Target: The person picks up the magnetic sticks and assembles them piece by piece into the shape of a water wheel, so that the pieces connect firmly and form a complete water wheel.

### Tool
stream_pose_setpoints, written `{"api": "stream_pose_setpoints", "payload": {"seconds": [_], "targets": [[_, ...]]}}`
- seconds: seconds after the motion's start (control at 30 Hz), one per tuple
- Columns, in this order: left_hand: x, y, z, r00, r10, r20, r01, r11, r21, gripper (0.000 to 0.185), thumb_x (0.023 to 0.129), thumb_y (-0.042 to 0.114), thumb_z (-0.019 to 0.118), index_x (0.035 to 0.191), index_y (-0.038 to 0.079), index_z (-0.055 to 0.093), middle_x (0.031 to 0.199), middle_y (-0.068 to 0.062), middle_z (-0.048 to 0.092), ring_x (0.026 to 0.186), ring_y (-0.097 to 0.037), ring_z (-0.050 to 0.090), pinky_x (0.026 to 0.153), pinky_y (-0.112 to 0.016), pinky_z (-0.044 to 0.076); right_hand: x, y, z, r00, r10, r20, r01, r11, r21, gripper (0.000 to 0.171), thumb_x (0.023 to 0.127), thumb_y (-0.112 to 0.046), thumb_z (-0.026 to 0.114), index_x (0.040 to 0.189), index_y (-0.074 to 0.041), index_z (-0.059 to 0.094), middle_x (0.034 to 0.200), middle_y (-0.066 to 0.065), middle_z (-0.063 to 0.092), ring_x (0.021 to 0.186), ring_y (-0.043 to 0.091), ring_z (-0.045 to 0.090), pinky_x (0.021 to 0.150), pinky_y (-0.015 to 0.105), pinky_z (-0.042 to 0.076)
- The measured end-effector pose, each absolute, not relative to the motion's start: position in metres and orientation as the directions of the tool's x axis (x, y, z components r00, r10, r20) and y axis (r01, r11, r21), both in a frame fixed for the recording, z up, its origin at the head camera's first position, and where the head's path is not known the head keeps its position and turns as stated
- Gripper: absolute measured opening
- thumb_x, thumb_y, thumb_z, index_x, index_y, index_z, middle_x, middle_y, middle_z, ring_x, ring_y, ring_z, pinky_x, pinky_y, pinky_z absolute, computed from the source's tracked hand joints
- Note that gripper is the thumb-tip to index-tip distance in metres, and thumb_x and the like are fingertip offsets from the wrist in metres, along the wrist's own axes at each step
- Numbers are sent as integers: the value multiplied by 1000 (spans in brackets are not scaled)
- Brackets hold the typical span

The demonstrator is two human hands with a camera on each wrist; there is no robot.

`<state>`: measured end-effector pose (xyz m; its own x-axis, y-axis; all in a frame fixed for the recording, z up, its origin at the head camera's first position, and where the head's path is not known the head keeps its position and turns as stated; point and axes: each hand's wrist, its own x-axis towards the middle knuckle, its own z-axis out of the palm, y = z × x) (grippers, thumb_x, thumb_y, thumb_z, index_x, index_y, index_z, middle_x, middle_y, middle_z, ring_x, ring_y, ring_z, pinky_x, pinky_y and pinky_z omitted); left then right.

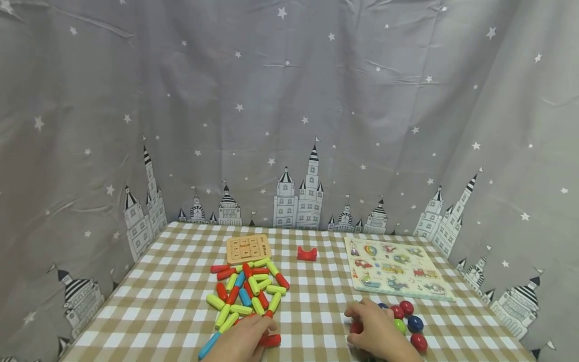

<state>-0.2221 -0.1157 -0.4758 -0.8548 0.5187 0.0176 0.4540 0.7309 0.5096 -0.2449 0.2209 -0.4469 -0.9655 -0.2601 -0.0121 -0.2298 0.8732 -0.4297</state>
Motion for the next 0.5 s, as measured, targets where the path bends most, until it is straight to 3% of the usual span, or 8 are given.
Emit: {"api": "stream_pose_setpoints", "payload": {"seconds": [0.1,0.27,0.4,0.5], "targets": [[-219,-117,-476,-854,521,-23,439,743,505,28,89,16,80,114,21,69,101,9,65,88,-4,56,78,-29,54,-242,223,-448,-962,-268,-46,-222,871,-438,31,76,-14,87,103,-20,73,91,-4,58,81,16,54,78,46,35],[-219,-120,-477,-845,535,-8,470,750,466,22,89,24,80,109,17,73,93,10,63,81,-3,52,75,-28,52,-241,214,-446,-946,-321,41,-303,833,-463,23,83,-21,84,103,-19,73,88,-8,59,77,8,53,76,37,42],[-217,-120,-474,-821,571,32,500,690,523,22,93,31,78,112,21,73,93,16,61,80,1,50,74,-25,51,-234,189,-449,-889,-454,68,-379,643,-665,24,91,-29,79,112,-17,73,94,-8,65,78,5,57,68,24,48],[-213,-118,-472,-799,597,75,529,639,559,23,94,34,76,115,25,73,93,19,58,79,3,48,72,-22,48,-227,169,-454,-842,-540,-9,-311,498,-810,24,94,-31,75,115,-19,73,97,-7,68,81,7,61,70,22,50]]}}
